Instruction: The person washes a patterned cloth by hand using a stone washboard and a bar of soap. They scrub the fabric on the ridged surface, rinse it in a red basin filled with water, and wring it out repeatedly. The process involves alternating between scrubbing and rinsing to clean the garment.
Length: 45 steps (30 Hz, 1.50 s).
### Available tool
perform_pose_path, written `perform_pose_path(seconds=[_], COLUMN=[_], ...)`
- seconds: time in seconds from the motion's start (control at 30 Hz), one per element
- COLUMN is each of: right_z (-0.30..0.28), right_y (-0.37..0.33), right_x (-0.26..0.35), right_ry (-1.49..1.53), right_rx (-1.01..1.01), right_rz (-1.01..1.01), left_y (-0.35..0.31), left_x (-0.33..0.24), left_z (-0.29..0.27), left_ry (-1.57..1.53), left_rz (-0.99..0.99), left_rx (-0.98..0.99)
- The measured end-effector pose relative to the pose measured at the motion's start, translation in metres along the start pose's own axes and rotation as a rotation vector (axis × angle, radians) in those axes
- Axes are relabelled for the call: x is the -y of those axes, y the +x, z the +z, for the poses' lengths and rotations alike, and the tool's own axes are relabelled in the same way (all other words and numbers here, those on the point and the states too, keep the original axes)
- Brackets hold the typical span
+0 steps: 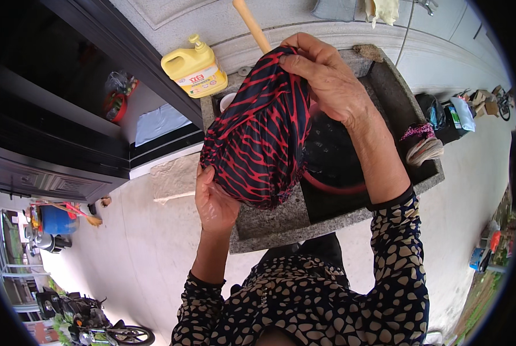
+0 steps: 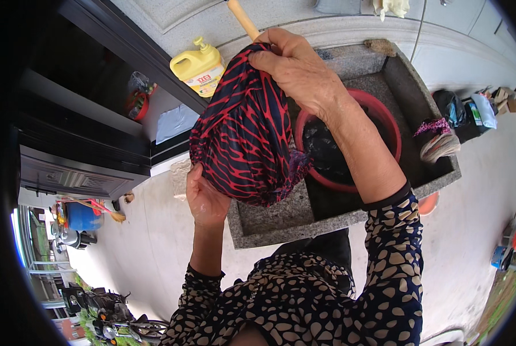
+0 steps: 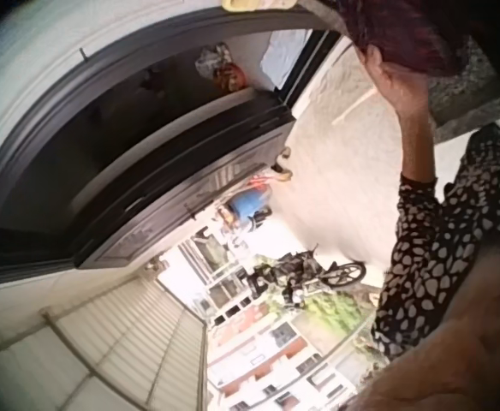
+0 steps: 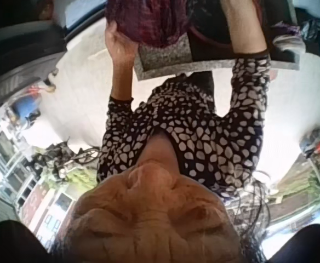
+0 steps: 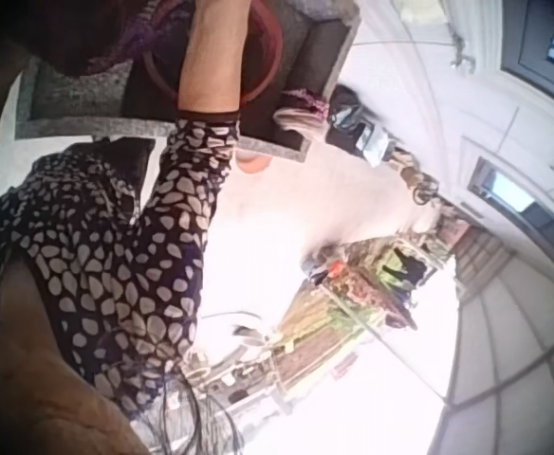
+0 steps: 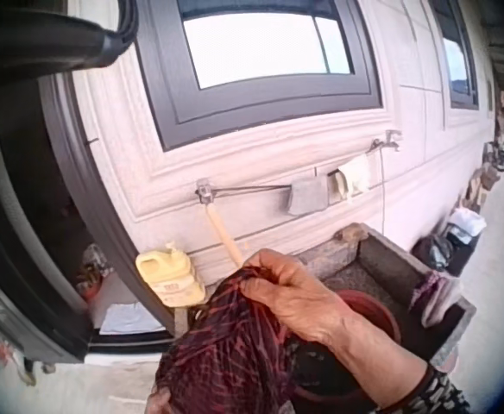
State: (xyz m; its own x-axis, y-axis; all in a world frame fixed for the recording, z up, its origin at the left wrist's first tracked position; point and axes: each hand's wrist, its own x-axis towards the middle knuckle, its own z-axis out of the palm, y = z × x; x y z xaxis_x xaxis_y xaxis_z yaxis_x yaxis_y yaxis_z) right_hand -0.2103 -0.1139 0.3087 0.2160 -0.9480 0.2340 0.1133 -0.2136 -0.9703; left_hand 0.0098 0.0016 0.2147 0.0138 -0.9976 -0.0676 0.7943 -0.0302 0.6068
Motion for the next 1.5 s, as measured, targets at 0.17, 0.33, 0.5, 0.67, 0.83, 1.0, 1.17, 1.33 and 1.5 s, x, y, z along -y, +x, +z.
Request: perform_pose_path(seconds=[0.17,0.33,0.5,0.67,0.83,1.0,1.17,1.33,1.5], right_z=[0.006,0.004,0.038,0.053,0.074,0.102,0.108,0.119,0.118], right_y=[-0.015,-0.058,-0.021,0.069,0.151,0.196,0.206,0.211,0.218], right_x=[-0.144,-0.255,-0.258,-0.291,-0.311,-0.307,-0.325,-0.320,-0.339], right_ry=[-0.304,-0.764,-0.837,-1.088,-1.476,-1.403,-1.398,-1.398,-1.359], right_rx=[0.030,0.104,0.070,0.217,0.831,1.143,1.267,1.481,1.521], right_rz=[0.367,0.224,-0.019,-0.305,-0.048,0.265,0.334,0.439,0.526], left_y=[0.004,-0.012,-0.004,-0.002,0.004,0.005,0.009,0.007,0.009], left_x=[0.075,0.121,0.120,0.141,0.139,0.134,0.135,0.134,0.135], left_z=[-0.116,-0.179,-0.154,-0.137,-0.134,-0.132,-0.133,-0.133,-0.133], left_ry=[0.104,1.043,1.519,1.999,2.076,2.036,1.992,1.979,1.988], left_rz=[-0.091,-0.069,-0.078,0.161,0.217,0.174,0.128,0.092,0.099], left_rx=[-0.347,-0.467,-0.581,-0.397,-0.351,-0.385,-0.405,-0.420,-0.427])
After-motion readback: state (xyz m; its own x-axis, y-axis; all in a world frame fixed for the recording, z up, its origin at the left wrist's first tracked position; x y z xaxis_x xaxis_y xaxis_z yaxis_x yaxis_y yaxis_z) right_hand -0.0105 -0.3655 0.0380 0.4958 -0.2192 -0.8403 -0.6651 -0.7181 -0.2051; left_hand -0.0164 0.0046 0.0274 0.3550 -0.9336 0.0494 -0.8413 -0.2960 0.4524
